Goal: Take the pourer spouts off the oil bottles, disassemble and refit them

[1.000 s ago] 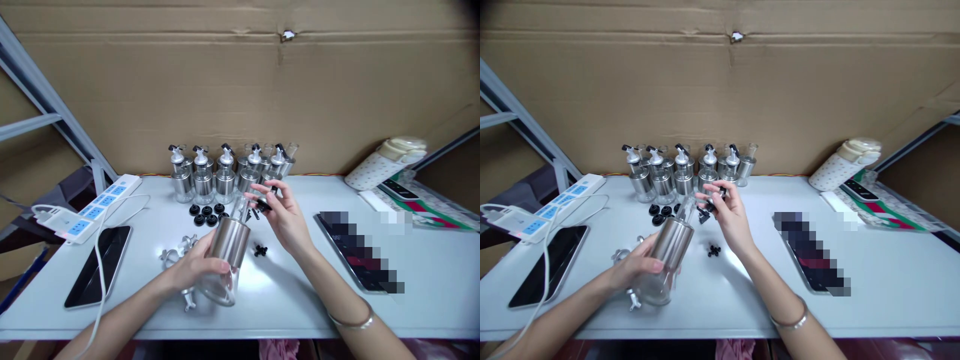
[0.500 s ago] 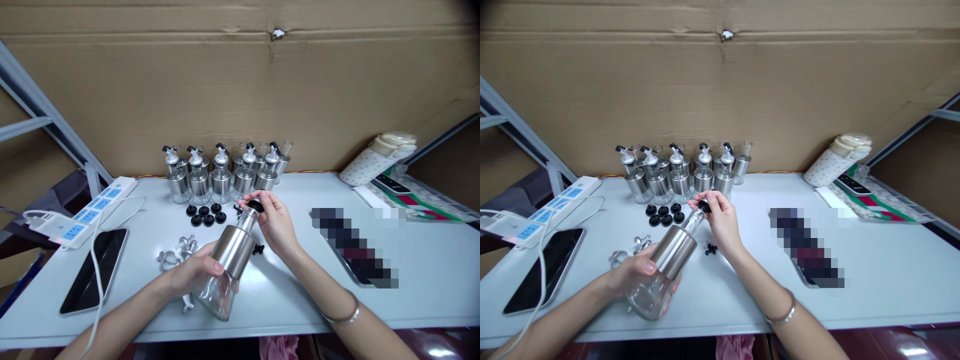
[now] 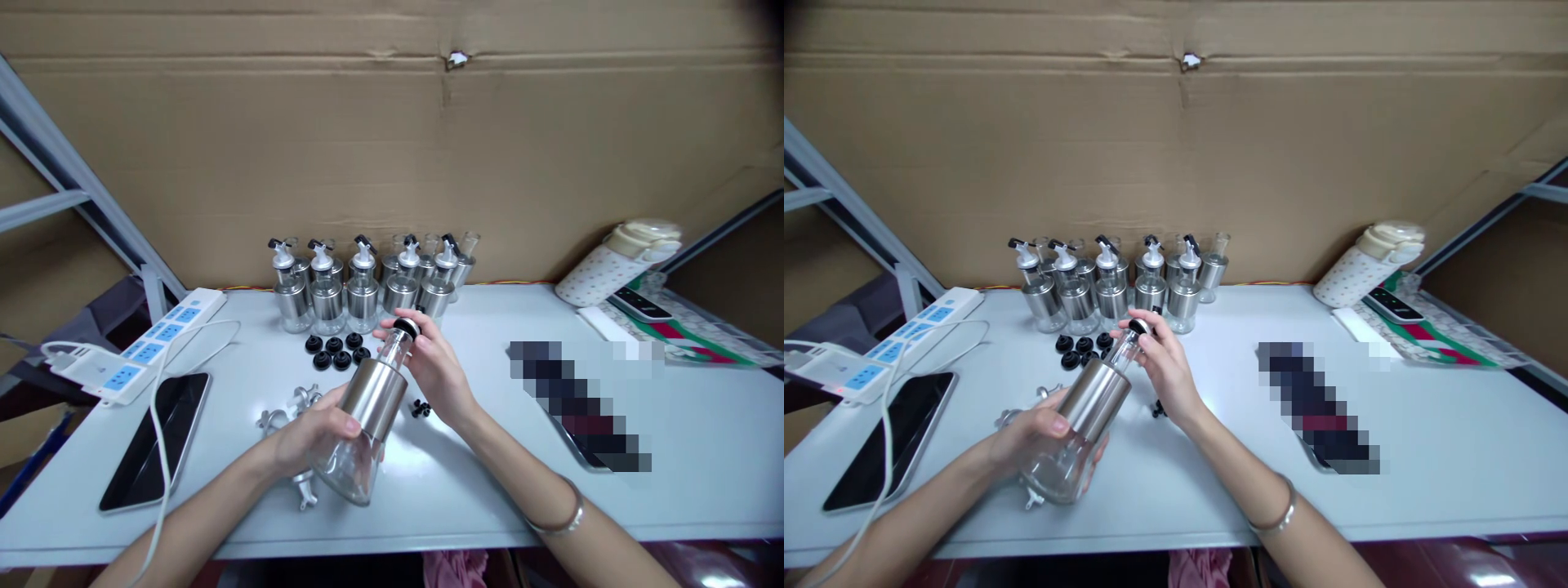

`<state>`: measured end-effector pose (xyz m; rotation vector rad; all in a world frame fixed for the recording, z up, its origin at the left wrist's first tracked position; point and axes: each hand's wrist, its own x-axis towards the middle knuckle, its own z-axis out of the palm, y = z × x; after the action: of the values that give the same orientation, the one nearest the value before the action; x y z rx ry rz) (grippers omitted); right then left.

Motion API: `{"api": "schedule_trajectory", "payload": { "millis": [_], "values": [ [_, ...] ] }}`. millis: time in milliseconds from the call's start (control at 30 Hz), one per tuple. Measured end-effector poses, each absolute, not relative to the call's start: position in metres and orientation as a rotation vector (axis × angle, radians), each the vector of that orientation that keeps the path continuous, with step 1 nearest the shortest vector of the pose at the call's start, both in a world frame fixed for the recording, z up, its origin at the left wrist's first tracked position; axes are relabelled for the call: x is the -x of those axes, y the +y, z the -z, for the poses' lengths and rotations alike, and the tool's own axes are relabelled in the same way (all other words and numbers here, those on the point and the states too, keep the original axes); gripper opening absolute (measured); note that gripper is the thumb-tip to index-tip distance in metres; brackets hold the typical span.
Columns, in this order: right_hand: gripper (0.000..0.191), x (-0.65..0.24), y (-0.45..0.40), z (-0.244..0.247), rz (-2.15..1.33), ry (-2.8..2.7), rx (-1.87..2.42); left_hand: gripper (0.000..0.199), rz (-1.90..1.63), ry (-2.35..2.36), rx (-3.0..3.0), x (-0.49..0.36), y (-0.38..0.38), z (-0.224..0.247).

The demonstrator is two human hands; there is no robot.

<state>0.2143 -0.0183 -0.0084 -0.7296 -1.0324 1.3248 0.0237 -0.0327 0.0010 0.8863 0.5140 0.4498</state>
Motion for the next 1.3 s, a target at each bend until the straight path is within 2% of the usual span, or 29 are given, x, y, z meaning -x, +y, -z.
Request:
{"api": "schedule_trajectory", "payload": {
  "millis": [267,500,733,1033,1200,1300],
  "values": [
    [0.057,-0.216,-0.019,0.017,-1.312,-1.247,0.694,0.042,-0.469,0.487,-0.899,-0.024,-0.032,-0.004],
    [0.084,-0.208,-0.021,0.024,-1.309,-1.308,0.736,0.052,-0.475,0.543,-0.942,-0.025,-0.031,0.003],
    [0.069,-0.203,-0.026,0.024,-1.156,-1.311,0.821,0.054,-0.447,0.562,-0.996,-0.026,-0.032,0.000],
    [0.069,-0.200,-0.030,0.025,-1.190,-1.279,0.802,0.074,-0.395,0.579,-1.067,-0.025,-0.036,-0.002],
    [0.065,-0.199,-0.033,0.026,-1.131,-1.315,0.772,0.069,-0.438,0.601,-1.028,-0.026,-0.042,-0.009],
    [0.070,-0.199,-0.033,0.025,-1.139,-1.351,0.744,0.067,-0.429,0.623,-0.986,-0.026,-0.043,-0.009]
  ]
}}
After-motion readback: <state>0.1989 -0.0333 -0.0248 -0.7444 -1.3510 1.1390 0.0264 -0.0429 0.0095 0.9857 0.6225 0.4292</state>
